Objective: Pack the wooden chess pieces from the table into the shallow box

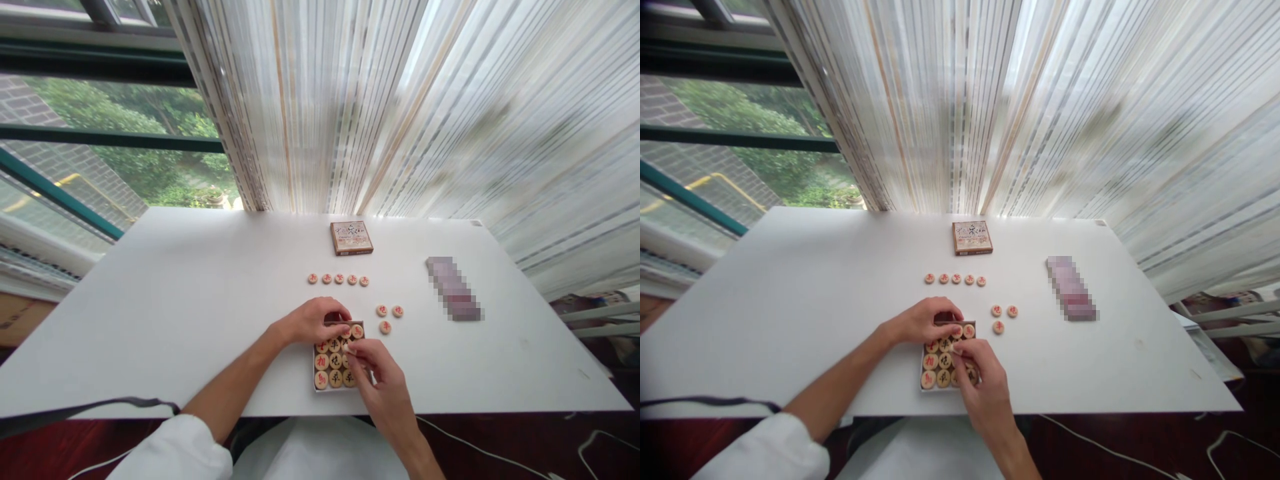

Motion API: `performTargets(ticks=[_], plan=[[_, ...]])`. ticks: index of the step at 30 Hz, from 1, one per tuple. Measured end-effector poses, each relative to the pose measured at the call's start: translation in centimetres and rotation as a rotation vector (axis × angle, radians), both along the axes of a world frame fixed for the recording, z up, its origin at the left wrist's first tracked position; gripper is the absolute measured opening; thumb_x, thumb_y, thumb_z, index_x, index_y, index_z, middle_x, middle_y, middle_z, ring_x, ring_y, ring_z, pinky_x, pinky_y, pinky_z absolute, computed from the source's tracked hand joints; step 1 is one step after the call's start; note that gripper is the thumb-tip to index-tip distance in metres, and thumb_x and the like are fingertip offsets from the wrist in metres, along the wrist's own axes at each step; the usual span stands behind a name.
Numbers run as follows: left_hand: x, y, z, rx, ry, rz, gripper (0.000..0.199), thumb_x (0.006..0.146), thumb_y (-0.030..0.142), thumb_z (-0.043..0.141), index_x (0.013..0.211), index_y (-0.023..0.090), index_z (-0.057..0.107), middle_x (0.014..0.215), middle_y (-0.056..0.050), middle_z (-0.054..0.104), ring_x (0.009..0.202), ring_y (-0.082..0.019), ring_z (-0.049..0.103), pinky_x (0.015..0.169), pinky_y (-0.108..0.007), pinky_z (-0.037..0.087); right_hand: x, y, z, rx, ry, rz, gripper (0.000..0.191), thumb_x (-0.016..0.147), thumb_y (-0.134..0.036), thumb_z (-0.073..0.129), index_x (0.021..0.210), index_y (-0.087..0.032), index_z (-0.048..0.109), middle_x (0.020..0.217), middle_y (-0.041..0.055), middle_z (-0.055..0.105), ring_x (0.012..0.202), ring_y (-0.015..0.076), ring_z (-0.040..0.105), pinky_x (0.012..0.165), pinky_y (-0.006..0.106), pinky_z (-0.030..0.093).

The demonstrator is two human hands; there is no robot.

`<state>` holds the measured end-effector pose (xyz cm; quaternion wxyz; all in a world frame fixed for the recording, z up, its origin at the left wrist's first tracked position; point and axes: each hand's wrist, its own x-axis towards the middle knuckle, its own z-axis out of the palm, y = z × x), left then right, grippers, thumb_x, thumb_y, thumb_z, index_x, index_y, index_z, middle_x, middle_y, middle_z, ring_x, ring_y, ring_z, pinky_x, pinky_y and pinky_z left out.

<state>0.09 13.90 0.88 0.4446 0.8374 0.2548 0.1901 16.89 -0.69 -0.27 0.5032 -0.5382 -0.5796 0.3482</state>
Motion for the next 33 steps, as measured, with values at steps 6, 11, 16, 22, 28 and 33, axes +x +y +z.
performTargets(ticks=[6, 11, 16, 22, 28, 33], plan=[[0.0, 0.1, 0.0, 0.000, -0.016, 0.009, 0.018, 0.087, 0.027, 0.070, 0.102, 0.017, 0.072, 0.092, -0.005, 0.073, 0.079, -0.015, 0.066, 0.072, -0.023, 0.051, -1.3, 0.3, 0.8, 0.000, -0.274, -0.080, 0.011, 0.096, -0.030, 0.062, 0.096, -0.023, 0.070, 0.084, 0.0041, 0.072, 0.069, 0.0180, 0.068, 0.061, 0.027, 0.056], [-0.1, 0.1, -0.1, 0.016, -0.007, 0.013, 0.020, 0.086, 0.027, 0.071, 0.103, 0.017, 0.073, 0.095, -0.006, 0.074, 0.080, -0.015, 0.066, 0.073, -0.024, 0.051, -1.8, 1.1, 0.6, 0.012, -0.343, -0.085, 0.012, 0.096, -0.033, 0.062, 0.093, -0.024, 0.070, 0.077, 0.0011, 0.073, 0.058, 0.0160, 0.065, 0.054, 0.026, 0.053], [-0.1, 0.1, -0.2, 0.011, 0.004, 0.016, 0.020, 0.086, 0.029, 0.070, 0.103, 0.018, 0.073, 0.091, -0.005, 0.074, 0.079, -0.016, 0.066, 0.071, -0.024, 0.050, -1.9, 1.5, 0.0, 0.042, -0.403, -0.081, 0.009, 0.097, -0.029, 0.060, 0.094, -0.025, 0.068, 0.083, 0.0021, 0.072, 0.066, 0.0178, 0.067, 0.060, 0.028, 0.054], [-0.2, 0.3, -0.3, 0.039, 0.010, -0.019, 0.023, 0.088, 0.032, 0.069, 0.106, 0.018, 0.073, 0.097, -0.006, 0.075, 0.086, -0.018, 0.067, 0.079, -0.027, 0.051, -2.1, 1.5, -0.7, 0.095, -0.453, -0.115, 0.009, 0.098, -0.025, 0.058, 0.093, -0.024, 0.065, 0.085, 0.0043, 0.068, 0.073, 0.0200, 0.067, 0.064, 0.031, 0.054], [-0.3, 0.3, -0.2, 0.014, -0.008, -0.016, 0.022, 0.090, 0.033, 0.067, 0.105, 0.018, 0.074, 0.095, -0.007, 0.075, 0.082, -0.017, 0.067, 0.075, -0.026, 0.051, -1.9, 0.9, -0.7, 0.109, -0.430, -0.082, 0.011, 0.097, -0.021, 0.057, 0.101, -0.025, 0.066, 0.097, 0.0076, 0.068, 0.086, 0.0226, 0.069, 0.074, 0.035, 0.059], [-0.6, 0.4, -0.1, -0.016, -0.009, 0.014, 0.022, 0.092, 0.032, 0.064, 0.104, 0.016, 0.073, 0.090, -0.006, 0.074, 0.076, -0.015, 0.064, 0.071, -0.024, 0.051, -1.9, 0.6, -1.2, 0.160, -0.459, -0.054, 0.017, 0.096, -0.017, 0.058, 0.107, -0.025, 0.068, 0.104, 0.0094, 0.067, 0.097, 0.0247, 0.069, 0.085, 0.039, 0.061]])
